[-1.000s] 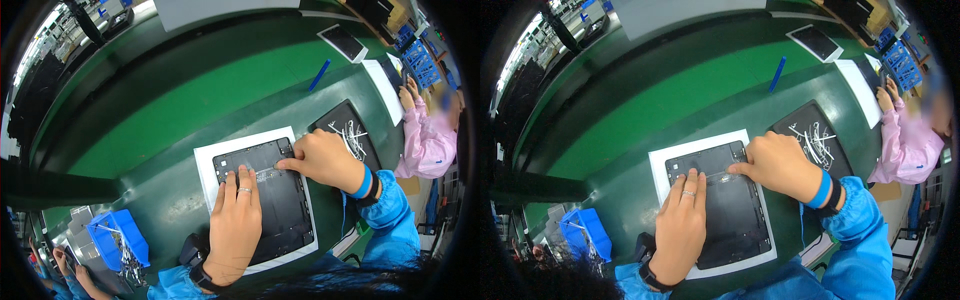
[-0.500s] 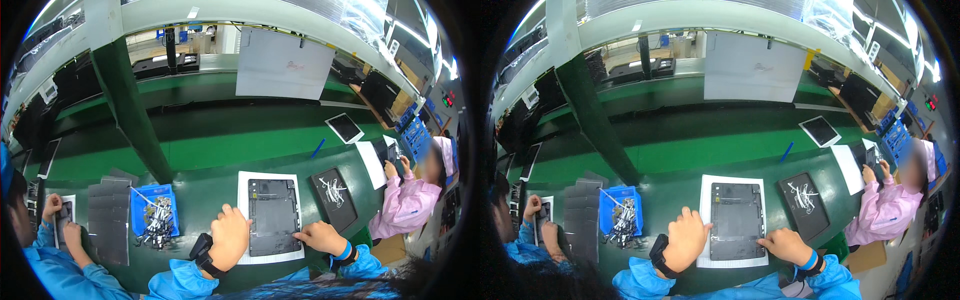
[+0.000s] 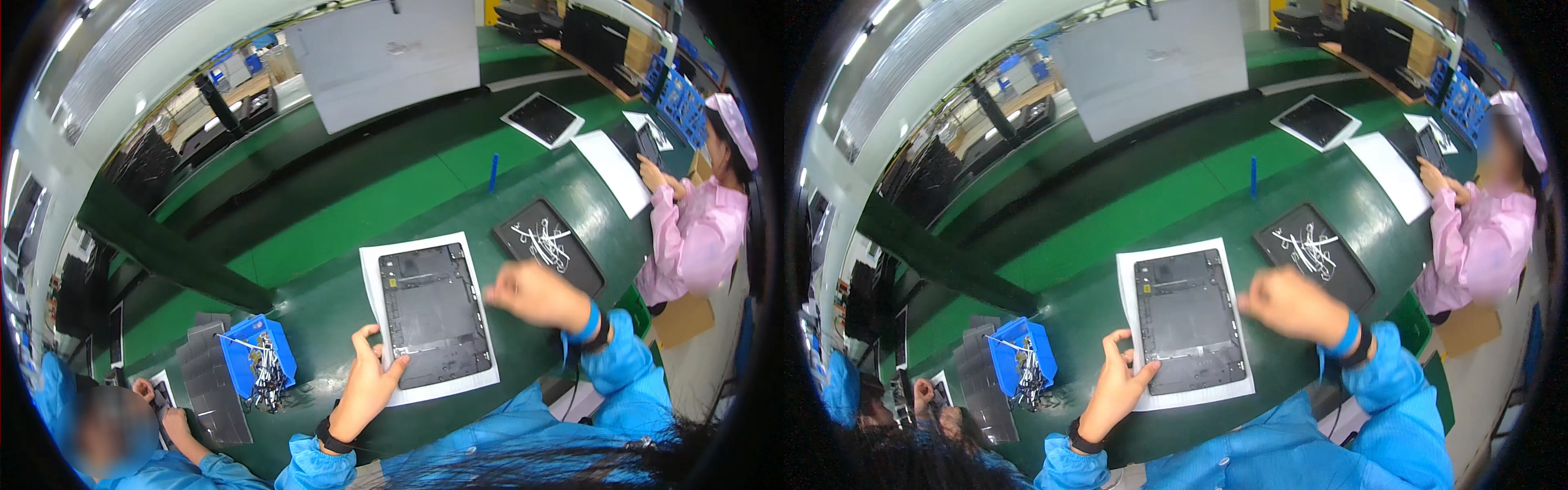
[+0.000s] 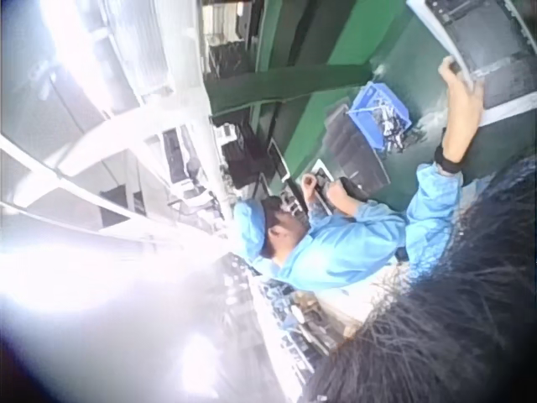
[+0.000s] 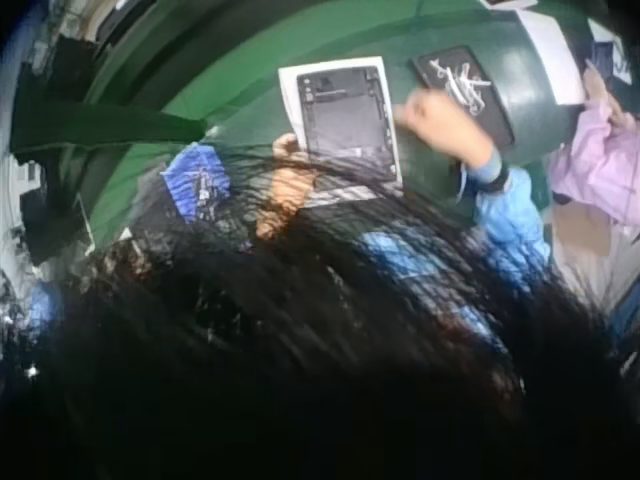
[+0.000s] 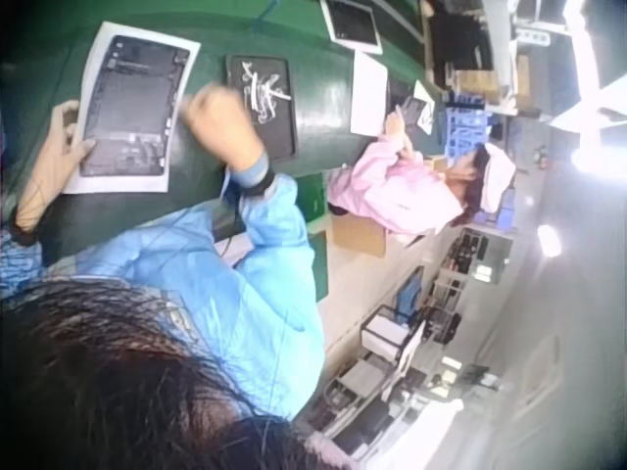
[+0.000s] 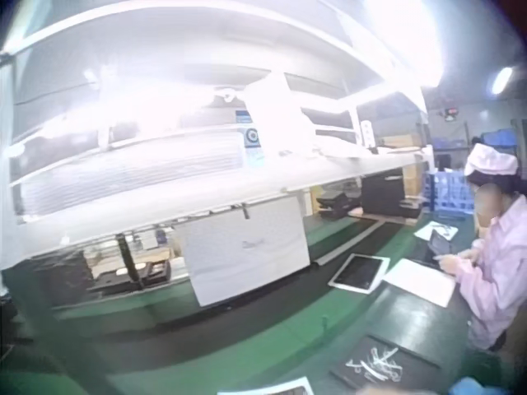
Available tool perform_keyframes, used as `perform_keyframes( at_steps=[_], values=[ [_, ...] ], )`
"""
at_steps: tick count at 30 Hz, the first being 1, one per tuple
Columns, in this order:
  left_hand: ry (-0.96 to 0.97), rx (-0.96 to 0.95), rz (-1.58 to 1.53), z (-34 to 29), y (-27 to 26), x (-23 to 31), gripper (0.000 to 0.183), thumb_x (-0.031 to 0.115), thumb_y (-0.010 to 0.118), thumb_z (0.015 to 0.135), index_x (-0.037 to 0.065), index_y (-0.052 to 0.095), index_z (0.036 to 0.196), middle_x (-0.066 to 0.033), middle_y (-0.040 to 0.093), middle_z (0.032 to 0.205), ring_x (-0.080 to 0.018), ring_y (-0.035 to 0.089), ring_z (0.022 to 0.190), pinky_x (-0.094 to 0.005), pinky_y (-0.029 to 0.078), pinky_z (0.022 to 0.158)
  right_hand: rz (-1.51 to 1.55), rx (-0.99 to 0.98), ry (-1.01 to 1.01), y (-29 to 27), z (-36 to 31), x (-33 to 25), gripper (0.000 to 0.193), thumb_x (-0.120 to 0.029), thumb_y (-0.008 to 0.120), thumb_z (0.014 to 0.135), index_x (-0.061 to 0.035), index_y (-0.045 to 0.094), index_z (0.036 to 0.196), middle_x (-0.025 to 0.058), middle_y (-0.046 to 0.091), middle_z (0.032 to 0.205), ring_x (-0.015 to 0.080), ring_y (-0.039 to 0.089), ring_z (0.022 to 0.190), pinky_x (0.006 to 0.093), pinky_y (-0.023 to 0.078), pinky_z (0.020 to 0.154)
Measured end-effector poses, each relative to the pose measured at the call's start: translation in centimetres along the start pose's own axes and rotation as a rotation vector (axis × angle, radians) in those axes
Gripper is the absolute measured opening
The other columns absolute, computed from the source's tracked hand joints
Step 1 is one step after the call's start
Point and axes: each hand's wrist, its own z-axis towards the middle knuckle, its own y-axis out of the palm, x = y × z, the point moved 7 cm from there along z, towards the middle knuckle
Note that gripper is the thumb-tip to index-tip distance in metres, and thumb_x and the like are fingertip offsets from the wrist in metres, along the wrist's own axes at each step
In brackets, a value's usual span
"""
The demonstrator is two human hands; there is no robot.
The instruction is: Assembling the internal components and backing of a tablet device on a factory line.
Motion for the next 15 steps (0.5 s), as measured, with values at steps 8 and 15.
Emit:
perform_keyframes(
  at_steps=[8,15],
  values=[
    [0.327,-0.114,0.307,-0.3,1.2,3.0,0.067,0.01,0.076,0.093,0.009,0.048,0.154,-0.0367,0.068,0.11,-0.0524,0.066,0.108,-0.0499,0.054,0.092,-0.08,0.531,0.146,-8.1,14.2,8.2,0.059,-0.035,0.076,0.093,0.0086,0.06,0.129,0.0332,0.065,0.121,0.044,0.067,0.114,0.0508,0.053,0.097],
    [0.074,-0.143,0.424,0.3,1.2,2.7,0.065,0.01,0.08,0.089,0.013,0.058,0.15,-0.0313,0.07,0.115,-0.0453,0.067,0.104,-0.0438,0.052,0.095,0.136,0.156,-0.242,-1.0,9.3,0.4,0.024,-0.019,0.069,0.099,0.004,0.072,0.097,0.0166,0.07,0.072,0.026,0.07,0.064,0.0364,0.053,0.062]
  ],
)
